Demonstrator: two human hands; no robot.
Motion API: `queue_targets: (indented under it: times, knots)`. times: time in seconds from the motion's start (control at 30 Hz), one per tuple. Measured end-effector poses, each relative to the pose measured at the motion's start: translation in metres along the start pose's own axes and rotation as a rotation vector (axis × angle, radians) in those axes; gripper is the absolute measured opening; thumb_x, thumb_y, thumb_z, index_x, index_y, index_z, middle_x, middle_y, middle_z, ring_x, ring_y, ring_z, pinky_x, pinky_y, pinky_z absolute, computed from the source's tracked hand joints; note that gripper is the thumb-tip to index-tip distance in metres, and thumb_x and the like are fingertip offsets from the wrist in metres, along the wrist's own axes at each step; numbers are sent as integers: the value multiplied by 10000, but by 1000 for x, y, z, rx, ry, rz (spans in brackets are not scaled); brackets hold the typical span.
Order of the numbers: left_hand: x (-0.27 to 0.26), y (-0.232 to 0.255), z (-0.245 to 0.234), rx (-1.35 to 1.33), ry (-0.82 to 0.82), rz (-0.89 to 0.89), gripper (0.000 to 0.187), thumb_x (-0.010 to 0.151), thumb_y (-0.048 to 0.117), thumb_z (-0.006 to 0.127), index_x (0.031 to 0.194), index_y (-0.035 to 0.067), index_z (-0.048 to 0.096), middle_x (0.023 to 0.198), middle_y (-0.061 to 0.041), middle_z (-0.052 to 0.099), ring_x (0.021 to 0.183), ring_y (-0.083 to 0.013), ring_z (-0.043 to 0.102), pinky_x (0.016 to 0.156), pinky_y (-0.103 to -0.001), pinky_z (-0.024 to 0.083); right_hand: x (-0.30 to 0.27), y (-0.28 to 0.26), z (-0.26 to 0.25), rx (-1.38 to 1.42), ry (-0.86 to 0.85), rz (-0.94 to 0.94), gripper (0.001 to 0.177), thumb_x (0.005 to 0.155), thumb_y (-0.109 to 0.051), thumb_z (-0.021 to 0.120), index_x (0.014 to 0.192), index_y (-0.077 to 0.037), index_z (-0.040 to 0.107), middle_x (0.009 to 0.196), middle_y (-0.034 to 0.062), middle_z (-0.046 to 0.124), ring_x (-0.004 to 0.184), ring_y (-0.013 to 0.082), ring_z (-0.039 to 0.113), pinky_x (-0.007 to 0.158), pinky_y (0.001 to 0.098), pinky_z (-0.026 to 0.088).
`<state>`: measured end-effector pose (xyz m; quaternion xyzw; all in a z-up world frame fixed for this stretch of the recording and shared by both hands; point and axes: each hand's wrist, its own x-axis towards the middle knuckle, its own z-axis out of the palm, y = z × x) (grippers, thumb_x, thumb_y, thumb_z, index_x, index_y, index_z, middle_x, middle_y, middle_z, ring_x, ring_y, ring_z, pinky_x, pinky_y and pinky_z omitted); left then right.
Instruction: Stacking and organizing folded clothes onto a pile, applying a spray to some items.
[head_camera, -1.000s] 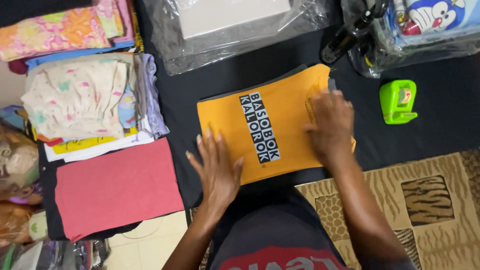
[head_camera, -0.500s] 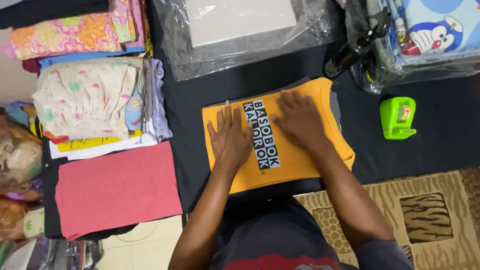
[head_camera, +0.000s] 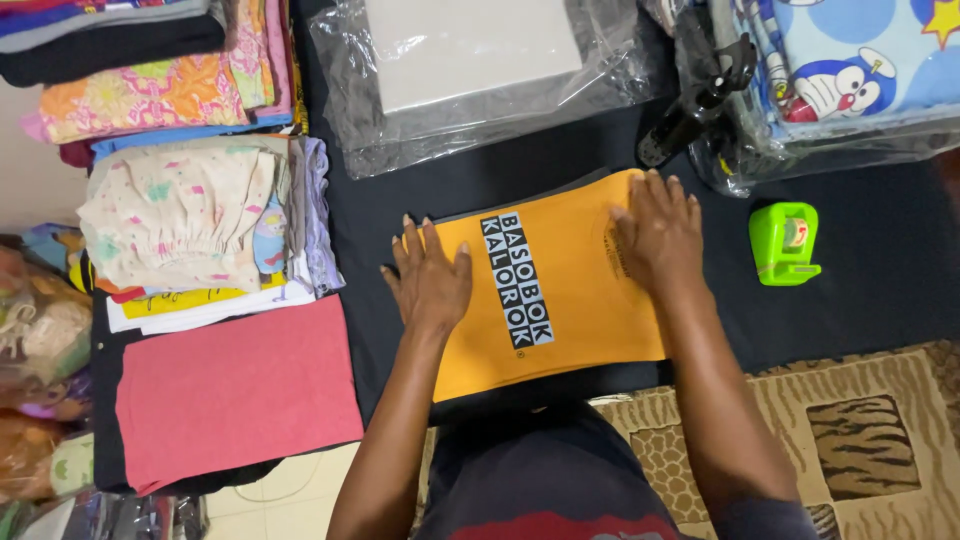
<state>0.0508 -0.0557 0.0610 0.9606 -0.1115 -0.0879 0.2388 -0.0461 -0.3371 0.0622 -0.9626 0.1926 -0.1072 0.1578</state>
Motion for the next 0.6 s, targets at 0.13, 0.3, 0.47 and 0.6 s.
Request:
queue_targets:
  times: [0.13, 0.3, 0.47, 0.6]
  knots:
    - [-15, 10, 16, 198, 144, 49, 720, 999, 477, 506, 1515, -14, 400, 1628, -281, 233, 1507, -471, 154, 1140, -739, 105, -41, -53, 8, -61, -28, -55, 513, 1007, -332, 501, 1424, -37, 551, 1506, 182, 523, 1492, 382, 416, 1236, 548, 311]
    - [-50, 24, 42, 167, 276, 443, 553, 1042, 369, 535, 1484, 37, 519, 1637, -225, 361, 1559, -446, 253, 1187, -732, 116, -76, -76, 48, 36, 31, -440, 750, 973, -574, 552, 1483, -28, 494, 1557, 201, 457, 1478, 403, 361, 1171, 606, 279]
    - [-58, 5, 27, 49, 208, 314, 647, 1014, 466, 556, 1458, -4, 513, 1592, -267, 380, 1493, -467, 296, 1189, -687, 183, -73, -42, 18, -144, 3, -340, 760, 938, -563, 565, 1479, -36, 483, 1556, 196, 446, 1480, 394, 348, 1166, 618, 266]
    - [-67, -10, 20, 104, 263, 256, 701, 984, 486, 582, 1466, -15, 492, 1583, -296, 364, 1486, -499, 287, 1159, -681, 198, -75, -19, 2, -180, -5, -196, 782, 922, -513, 604, 1537, -57, 444, 1607, 176, 393, 1502, 379, 318, 1168, 571, 303]
